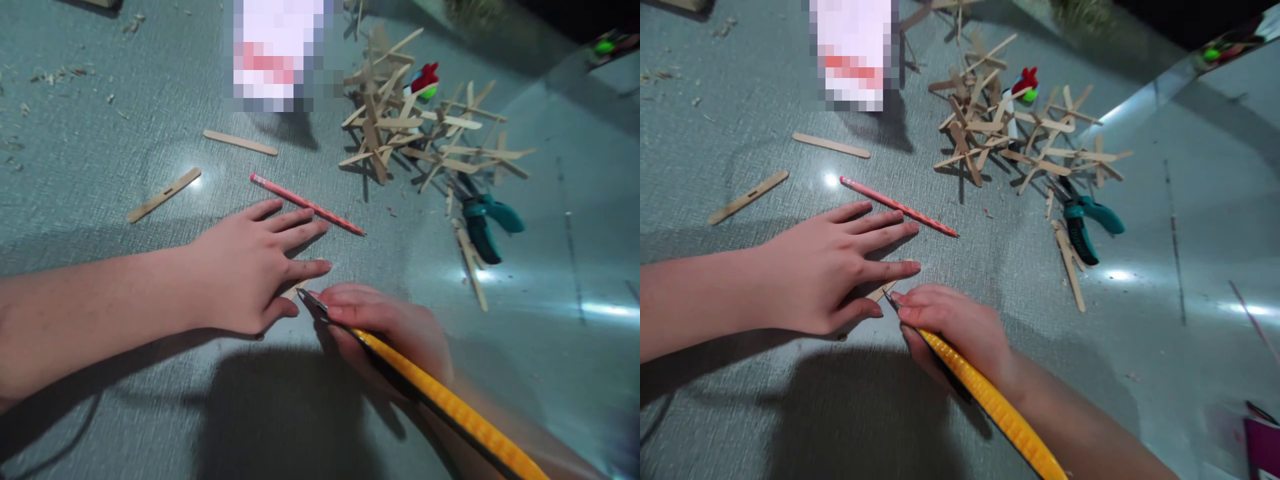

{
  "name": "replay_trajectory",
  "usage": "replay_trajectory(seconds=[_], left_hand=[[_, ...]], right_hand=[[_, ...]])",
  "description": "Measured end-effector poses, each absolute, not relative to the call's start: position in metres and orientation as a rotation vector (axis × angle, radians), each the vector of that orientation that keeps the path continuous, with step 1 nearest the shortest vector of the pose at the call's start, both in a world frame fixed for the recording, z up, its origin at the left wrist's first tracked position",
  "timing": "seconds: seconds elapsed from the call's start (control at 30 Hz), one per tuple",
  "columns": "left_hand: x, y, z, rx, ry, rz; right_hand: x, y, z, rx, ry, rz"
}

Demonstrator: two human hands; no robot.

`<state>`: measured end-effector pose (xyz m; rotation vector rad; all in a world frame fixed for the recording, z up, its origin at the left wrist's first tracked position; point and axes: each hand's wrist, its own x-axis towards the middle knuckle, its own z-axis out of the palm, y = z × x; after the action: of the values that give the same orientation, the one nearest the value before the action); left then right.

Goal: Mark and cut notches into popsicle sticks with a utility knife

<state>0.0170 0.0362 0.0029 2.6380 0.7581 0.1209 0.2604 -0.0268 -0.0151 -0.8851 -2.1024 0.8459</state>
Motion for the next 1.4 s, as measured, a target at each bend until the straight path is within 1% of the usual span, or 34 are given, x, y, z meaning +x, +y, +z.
replay_trajectory(seconds=[0.47, 0.57, 0.73, 0.93, 1.17, 1.4], left_hand=[[0.016, 0.037, 0.001, 2.642, 0.741, 0.118], [0.016, 0.038, 0.001, 2.633, 0.738, 0.104], [0.016, 0.036, 0.001, 2.629, 0.757, 0.134], [0.015, 0.035, 0.000, 2.636, 0.760, 0.141], [0.016, 0.036, 0.001, 2.645, 0.761, 0.129], [0.016, 0.035, 0.001, 2.658, 0.769, 0.118]], right_hand=[[0.255, -0.027, -0.012, -0.861, -2.087, 0.874], [0.258, -0.029, -0.015, -0.854, -2.107, 0.842], [0.263, -0.033, -0.021, -0.865, -2.096, 0.882], [0.260, -0.030, -0.018, -0.875, -2.118, 0.786], [0.269, -0.029, -0.027, -0.842, -2.126, 0.881], [0.253, -0.027, -0.013, -0.865, -2.122, 0.762]])
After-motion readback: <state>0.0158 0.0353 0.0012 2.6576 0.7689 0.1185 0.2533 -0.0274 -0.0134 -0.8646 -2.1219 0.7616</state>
